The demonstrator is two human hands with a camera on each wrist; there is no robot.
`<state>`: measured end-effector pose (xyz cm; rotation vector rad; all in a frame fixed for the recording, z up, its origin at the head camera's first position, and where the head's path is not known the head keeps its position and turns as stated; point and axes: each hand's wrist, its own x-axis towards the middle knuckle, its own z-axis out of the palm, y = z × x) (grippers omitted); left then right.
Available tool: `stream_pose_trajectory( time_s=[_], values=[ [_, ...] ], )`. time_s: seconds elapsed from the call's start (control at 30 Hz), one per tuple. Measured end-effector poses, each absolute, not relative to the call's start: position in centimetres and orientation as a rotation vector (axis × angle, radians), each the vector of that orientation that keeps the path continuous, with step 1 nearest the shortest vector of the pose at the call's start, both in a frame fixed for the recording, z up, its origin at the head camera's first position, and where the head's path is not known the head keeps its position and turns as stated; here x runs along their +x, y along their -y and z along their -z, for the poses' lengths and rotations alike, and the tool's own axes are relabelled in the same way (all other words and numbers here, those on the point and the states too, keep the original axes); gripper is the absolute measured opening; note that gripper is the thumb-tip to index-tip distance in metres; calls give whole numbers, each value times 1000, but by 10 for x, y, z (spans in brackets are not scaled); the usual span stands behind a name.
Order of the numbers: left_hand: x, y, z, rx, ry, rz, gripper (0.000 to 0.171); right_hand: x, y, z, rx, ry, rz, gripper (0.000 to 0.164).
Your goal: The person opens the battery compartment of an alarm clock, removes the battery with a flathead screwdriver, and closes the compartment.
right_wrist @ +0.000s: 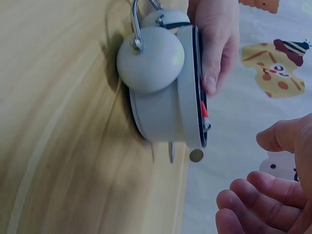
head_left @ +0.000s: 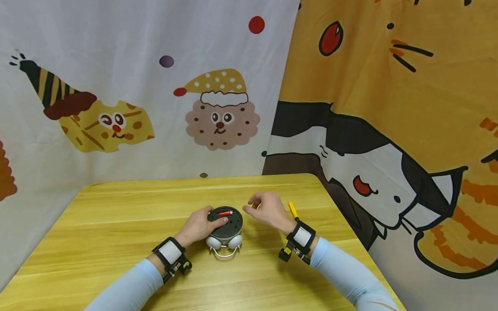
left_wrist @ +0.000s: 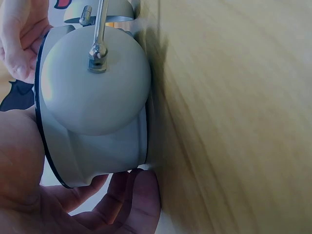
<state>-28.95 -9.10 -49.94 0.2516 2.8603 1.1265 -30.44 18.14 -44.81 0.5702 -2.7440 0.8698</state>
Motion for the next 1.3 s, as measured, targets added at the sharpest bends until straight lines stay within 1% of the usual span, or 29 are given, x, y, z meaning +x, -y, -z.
stream_pose_trajectory(
  time_s=[0.13,0.33,0.43,0.7,1.07,1.3],
  values=[
    [-289,90,498,249,-2858,-1123,61,-303,-174,452,620,2732,-861,22],
    [-288,90,497,237,-2854,-1118,63,-299,-164,455,647,2767,-859,25],
    [-288,90,496,242,-2858,-1113,62,-299,-160,459,659,2781,-828,26],
    [-287,90,497,246,-2856,-1131,59,-299,-150,464,659,2818,-718,23],
    [-286,90,498,263,-2847,-1154,54,-301,-143,470,696,2810,-645,27],
    [-287,90,497,259,-2852,-1144,55,-299,-140,470,700,2825,-625,28]
  ],
)
